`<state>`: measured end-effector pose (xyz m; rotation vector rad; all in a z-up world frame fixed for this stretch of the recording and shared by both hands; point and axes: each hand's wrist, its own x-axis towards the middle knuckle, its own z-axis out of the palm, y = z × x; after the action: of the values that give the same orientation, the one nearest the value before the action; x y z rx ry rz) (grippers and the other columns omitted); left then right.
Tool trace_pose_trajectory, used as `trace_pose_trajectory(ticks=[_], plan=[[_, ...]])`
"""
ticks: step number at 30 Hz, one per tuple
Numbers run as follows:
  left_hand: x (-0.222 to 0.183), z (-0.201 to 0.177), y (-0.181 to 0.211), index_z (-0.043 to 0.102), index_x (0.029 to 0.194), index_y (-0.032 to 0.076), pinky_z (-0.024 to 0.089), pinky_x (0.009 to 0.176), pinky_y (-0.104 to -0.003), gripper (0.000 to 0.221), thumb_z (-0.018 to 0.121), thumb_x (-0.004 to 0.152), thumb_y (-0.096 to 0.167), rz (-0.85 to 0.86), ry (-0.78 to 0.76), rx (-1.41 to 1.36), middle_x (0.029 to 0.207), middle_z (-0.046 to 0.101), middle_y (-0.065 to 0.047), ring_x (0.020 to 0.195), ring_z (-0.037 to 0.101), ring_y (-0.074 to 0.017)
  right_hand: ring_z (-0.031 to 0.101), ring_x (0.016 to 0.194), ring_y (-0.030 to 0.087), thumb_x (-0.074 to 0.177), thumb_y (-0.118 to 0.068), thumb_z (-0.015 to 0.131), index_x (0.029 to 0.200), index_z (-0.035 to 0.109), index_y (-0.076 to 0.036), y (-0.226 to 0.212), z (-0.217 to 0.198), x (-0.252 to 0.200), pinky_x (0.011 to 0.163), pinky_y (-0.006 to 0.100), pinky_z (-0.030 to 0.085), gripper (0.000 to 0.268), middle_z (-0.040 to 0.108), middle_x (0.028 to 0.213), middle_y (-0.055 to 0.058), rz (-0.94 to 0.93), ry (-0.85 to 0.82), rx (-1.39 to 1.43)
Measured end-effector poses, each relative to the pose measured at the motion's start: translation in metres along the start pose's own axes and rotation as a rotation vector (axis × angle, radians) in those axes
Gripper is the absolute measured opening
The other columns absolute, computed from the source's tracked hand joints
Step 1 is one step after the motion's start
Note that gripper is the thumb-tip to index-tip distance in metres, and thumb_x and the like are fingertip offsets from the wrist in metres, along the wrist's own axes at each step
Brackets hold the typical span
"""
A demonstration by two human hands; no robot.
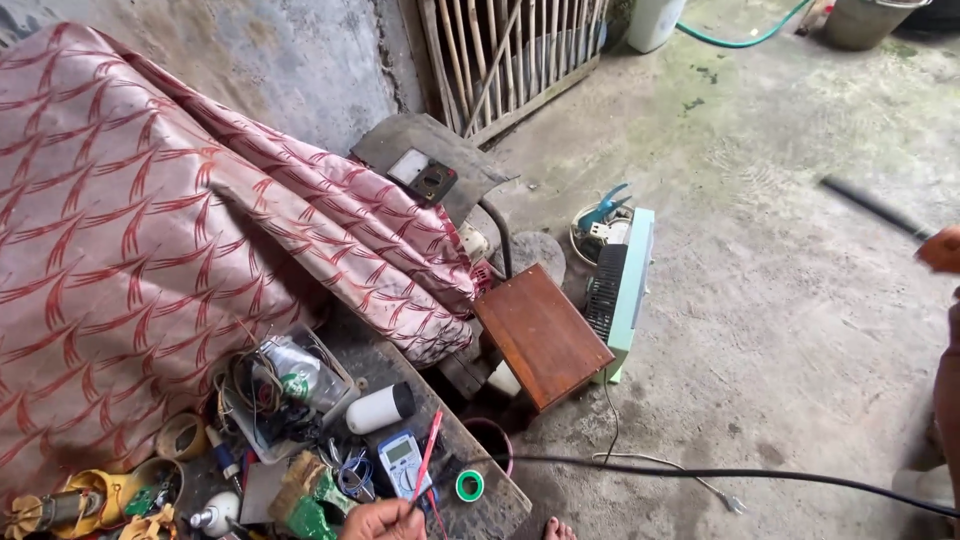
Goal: Soldering wires and components onto a small electronic circuit board at a cluttered workbench.
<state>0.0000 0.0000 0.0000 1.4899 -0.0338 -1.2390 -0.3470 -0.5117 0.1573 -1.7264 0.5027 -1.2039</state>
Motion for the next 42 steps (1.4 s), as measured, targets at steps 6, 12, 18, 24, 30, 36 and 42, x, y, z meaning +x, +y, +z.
trace_pose_trajectory(ticks=[6, 12, 18, 24, 30, 36, 42], plan=[[-0.033, 0.058, 0.118, 0.059, 0.089, -0.008, 0.037, 0.035, -0.037, 0.032, 0.053, 0.107, 0.019, 0.059, -0.113, -0.442, 0.053, 0.042, -0.009, 0.038, 0.041, -0.0216, 0.071, 0.121, 0.041, 0.114, -0.022, 0.051, 0.135, 0.051, -0.013, -0.020, 0.025, -0.044, 0.136, 0.056, 0.059, 0.023, 0.057, 0.128, -0.002, 0.038, 0.081, 0.083], [-0.045, 0.115, 0.190, 0.065, 0.091, 0.008, 0.011, 0.035, -0.027, 0.030, 0.058, 0.104, 0.034, -0.111, -0.321, -0.832, 0.049, 0.028, 0.005, 0.036, 0.021, -0.0074, 0.053, 0.043, 0.024, 0.072, -0.033, 0.066, 0.120, 0.078, 0.012, -0.085, 0.144, -0.096, 0.034, 0.039, 0.032, 0.067, 0.066, 0.056, 0.019, 0.770, -0.179, 0.431], [-0.076, 0.174, 0.265, 0.060, 0.100, 0.003, 0.025, 0.044, -0.023, 0.015, 0.058, 0.103, 0.018, -0.116, -0.324, -1.020, 0.060, 0.038, 0.003, 0.049, 0.034, -0.0071, 0.055, 0.069, 0.008, 0.084, -0.027, 0.075, 0.127, 0.075, -0.002, -0.164, 0.257, -0.107, 0.059, 0.023, 0.038, 0.050, 0.062, 0.077, 0.000, 0.856, -0.770, 0.374], [-0.051, 0.241, 0.302, 0.069, 0.119, -0.008, 0.059, 0.077, -0.033, 0.035, 0.056, 0.105, 0.021, 0.064, -0.477, -0.717, 0.089, 0.070, -0.019, 0.091, 0.069, -0.0256, 0.055, 0.037, 0.013, 0.085, -0.013, 0.076, 0.091, 0.073, 0.004, -0.171, 0.215, -0.076, 0.032, 0.025, 0.044, 0.018, 0.060, 0.058, 0.007, 0.975, -0.418, 0.420], [-0.040, 0.359, 0.262, 0.076, 0.117, 0.010, 0.030, 0.049, -0.026, 0.035, 0.058, 0.097, 0.033, 0.619, -0.169, 0.331, 0.068, 0.049, 0.005, 0.056, 0.039, -0.0063, 0.049, 0.031, 0.018, 0.084, -0.018, 0.063, 0.085, 0.059, 0.003, -0.122, 0.092, -0.011, 0.023, 0.027, 0.030, 0.022, 0.066, 0.059, 0.013, 0.772, 0.088, 0.769], [0.051, 0.446, 0.153, 0.073, 0.108, 0.002, 0.052, 0.060, -0.024, 0.027, 0.051, 0.093, 0.007, 0.383, -0.918, 0.481, 0.062, 0.063, -0.004, 0.056, 0.062, -0.0117, 0.060, 0.044, 0.020, 0.092, -0.019, 0.059, 0.099, 0.060, 0.003, -0.091, -0.071, 0.064, 0.027, 0.026, 0.038, 0.023, 0.068, 0.069, 0.010, 0.688, 0.161, 0.972], [0.060, 0.558, 0.229, 0.073, 0.093, -0.002, 0.015, 0.034, -0.026, 0.032, 0.057, 0.105, 0.023, 0.101, -0.676, -0.134, 0.048, 0.035, 0.003, 0.037, 0.024, -0.0086, 0.048, 0.041, 0.017, 0.095, -0.022, 0.055, 0.129, 0.067, 0.009, -0.080, -0.232, 0.114, 0.033, 0.025, 0.036, 0.048, 0.060, 0.064, 0.007, 0.596, -0.062, 0.507]])
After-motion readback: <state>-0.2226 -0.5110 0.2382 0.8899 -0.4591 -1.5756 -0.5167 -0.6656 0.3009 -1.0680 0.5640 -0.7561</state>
